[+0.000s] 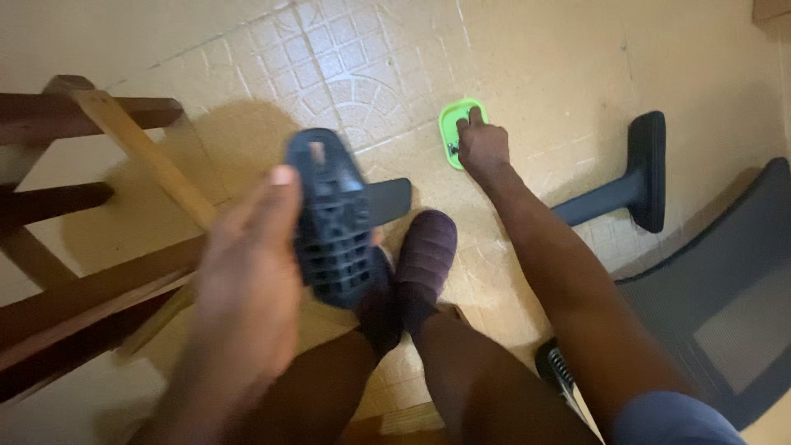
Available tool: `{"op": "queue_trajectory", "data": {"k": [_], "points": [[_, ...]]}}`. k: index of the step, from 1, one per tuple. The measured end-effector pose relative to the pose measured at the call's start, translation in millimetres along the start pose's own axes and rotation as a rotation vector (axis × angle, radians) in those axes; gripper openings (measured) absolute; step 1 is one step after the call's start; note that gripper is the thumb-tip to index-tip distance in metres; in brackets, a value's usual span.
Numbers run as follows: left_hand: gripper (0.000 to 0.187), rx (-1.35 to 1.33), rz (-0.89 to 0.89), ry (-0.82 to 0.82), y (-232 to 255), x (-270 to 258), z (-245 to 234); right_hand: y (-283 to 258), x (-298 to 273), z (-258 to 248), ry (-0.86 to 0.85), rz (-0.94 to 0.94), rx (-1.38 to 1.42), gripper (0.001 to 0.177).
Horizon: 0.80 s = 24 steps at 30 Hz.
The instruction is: The person assembles the base of an office chair by attaching a plastic footrest to the underside of the seat using screws. They pick up the footrest, align it with the seat, insert screws, and tighten them by hand.
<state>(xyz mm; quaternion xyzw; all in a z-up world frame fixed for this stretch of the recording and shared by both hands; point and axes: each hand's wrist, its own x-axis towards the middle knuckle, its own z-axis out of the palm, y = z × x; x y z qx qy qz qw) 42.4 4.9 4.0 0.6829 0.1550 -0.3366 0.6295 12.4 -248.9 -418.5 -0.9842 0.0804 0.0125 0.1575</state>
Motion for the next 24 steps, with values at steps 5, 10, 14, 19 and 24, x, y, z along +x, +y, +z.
{"op": "queue_trajectory", "data": {"k": [5,10,14,19,24], "points": [[0.045,-0.062,0.074,-0.056,-19,9,15,-6,4,13,-0.085,-0.008,0.015,0.019],[0.041,-0.047,0.038,-0.033,-28,27,24,0,6,14,-0.035,0.075,0.096,0.015],[0.041,-0.018,0.090,-0.105,-36,39,27,1,-2,-2,0.228,0.141,0.620,0.010],[0.045,-0.019,0.053,-0.063,-38,54,27,-2,-16,-29,0.021,0.581,1.524,0.005],[0.044,0.085,-0.009,0.010,-38,67,15,-3,-24,-40,-0.095,0.608,1.519,0.016]]}}
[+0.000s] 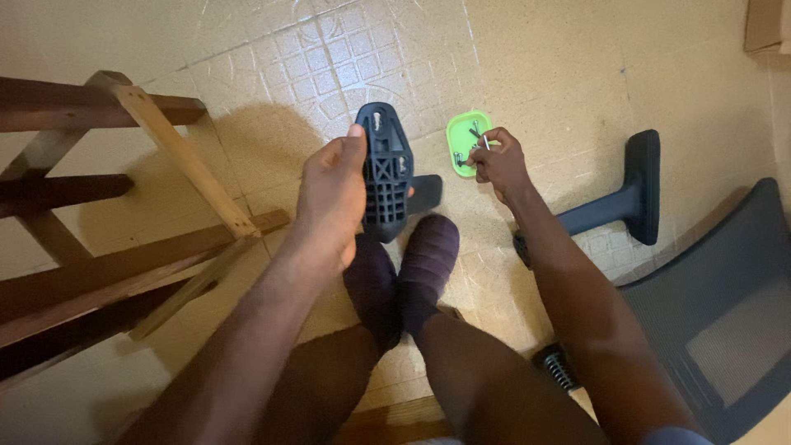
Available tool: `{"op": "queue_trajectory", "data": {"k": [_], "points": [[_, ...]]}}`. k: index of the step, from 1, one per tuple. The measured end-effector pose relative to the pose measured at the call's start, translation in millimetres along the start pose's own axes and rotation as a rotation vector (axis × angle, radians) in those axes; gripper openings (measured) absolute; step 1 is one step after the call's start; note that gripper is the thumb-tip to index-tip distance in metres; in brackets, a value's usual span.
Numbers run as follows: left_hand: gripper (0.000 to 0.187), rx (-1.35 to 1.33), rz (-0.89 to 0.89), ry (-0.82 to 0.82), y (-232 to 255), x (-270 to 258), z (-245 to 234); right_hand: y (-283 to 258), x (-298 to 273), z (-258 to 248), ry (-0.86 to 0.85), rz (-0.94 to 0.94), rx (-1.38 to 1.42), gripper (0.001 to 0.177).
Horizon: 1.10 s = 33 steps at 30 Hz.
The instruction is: The person assembles the base of an office chair by attaching a plastic footrest to the underside of the seat using screws. They pick up the footrest, align it with the seat, insert screws, and tighten them by hand.
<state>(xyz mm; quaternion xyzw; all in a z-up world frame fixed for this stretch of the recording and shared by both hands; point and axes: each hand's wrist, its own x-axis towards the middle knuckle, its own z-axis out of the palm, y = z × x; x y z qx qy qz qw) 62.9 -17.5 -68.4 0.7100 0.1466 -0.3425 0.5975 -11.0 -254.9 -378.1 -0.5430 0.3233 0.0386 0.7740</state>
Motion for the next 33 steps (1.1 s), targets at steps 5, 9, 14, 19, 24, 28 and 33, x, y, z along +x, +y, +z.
{"op": "queue_trajectory", "data": {"k": [5,9,14,19,24,28,33], "points": [[0.045,-0.016,0.047,-0.015,-2,19,-14,8,9,-4,0.002,-0.109,-0.296,0.012],[0.045,-0.032,0.026,-0.018,-7,30,-28,19,19,-8,0.011,-0.455,-0.632,0.015],[0.045,0.002,0.076,0.028,-13,44,-42,30,30,-1,0.029,-0.579,-1.058,0.022],[0.042,-0.023,0.035,0.050,-15,53,-54,35,34,8,0.007,-0.548,-1.241,0.015],[0.042,-0.024,0.053,0.040,-14,53,-58,37,35,16,0.005,-0.497,-1.244,0.018],[0.045,0.074,0.028,0.024,-10,48,-55,41,37,12,0.001,-0.520,-1.177,0.018],[0.045,0.020,0.012,-0.010,-3,43,-39,39,36,2,0.107,-0.551,-1.035,0.011]]}}
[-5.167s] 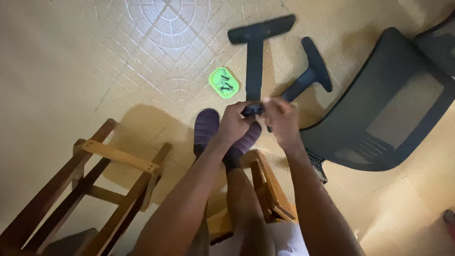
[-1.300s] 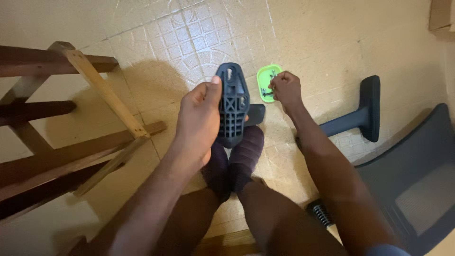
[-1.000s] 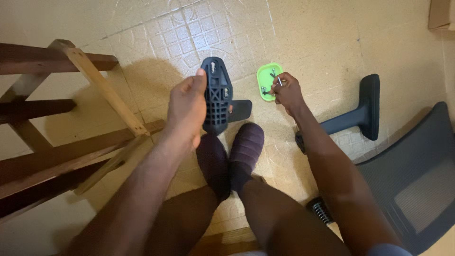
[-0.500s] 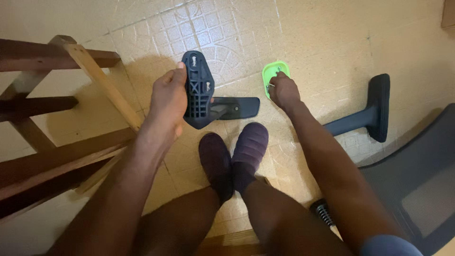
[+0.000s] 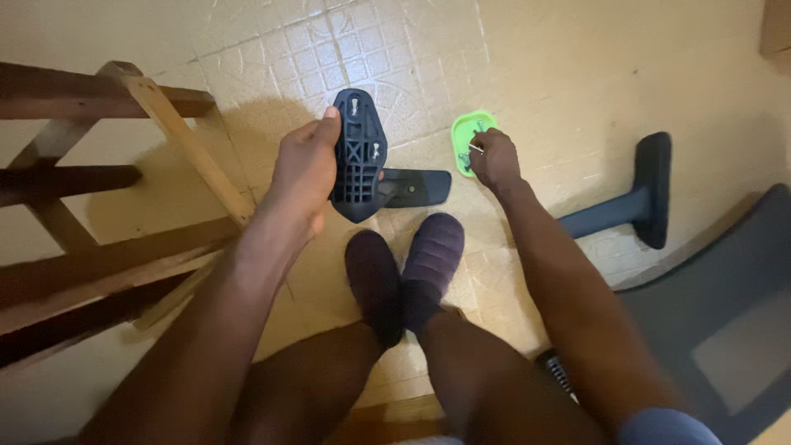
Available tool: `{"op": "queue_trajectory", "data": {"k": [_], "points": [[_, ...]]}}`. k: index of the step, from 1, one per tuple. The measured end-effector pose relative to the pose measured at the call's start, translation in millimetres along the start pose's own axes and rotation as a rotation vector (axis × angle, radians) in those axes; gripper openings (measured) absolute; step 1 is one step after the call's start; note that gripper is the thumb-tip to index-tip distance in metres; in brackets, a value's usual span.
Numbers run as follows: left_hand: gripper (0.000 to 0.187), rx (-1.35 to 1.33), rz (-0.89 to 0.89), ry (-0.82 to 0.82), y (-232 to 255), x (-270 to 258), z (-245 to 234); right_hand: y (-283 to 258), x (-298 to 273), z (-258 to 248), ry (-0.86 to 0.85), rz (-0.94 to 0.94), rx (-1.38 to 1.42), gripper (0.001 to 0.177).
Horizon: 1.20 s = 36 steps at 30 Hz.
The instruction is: The person assembles the base of an office chair by attaching a plastic footrest to the underside of the seat using screws. They pick up the footrest, align it with the seat, insert screws, and tighten them by hand.
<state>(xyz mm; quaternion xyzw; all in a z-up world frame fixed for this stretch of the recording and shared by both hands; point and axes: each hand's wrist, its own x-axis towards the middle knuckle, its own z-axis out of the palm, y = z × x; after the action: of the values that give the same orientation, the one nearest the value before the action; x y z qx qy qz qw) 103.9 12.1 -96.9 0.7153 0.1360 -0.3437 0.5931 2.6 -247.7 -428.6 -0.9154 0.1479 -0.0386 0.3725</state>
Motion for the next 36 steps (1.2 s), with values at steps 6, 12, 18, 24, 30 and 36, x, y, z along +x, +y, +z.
{"op": "queue_trajectory", "data": {"k": [6,12,18,24,30,36], "points": [[0.046,0.060,0.061,-0.015,-7,2,9,5,1,-6,-0.049,-0.063,-0.077,0.017],[0.046,0.032,0.073,-0.035,-9,8,4,-4,2,5,-0.146,0.060,-0.206,0.017],[0.046,0.065,0.016,-0.017,-9,9,3,8,2,17,-0.186,0.043,-0.237,0.021],[0.045,-0.008,0.027,-0.049,-9,1,4,10,-1,-16,0.119,0.016,0.230,0.016],[0.043,0.120,0.042,0.041,41,-52,1,-64,-21,-133,-0.075,0.522,1.072,0.011],[0.037,0.109,0.302,0.093,68,-162,12,-190,-92,-273,-0.278,0.348,1.424,0.012]]}}
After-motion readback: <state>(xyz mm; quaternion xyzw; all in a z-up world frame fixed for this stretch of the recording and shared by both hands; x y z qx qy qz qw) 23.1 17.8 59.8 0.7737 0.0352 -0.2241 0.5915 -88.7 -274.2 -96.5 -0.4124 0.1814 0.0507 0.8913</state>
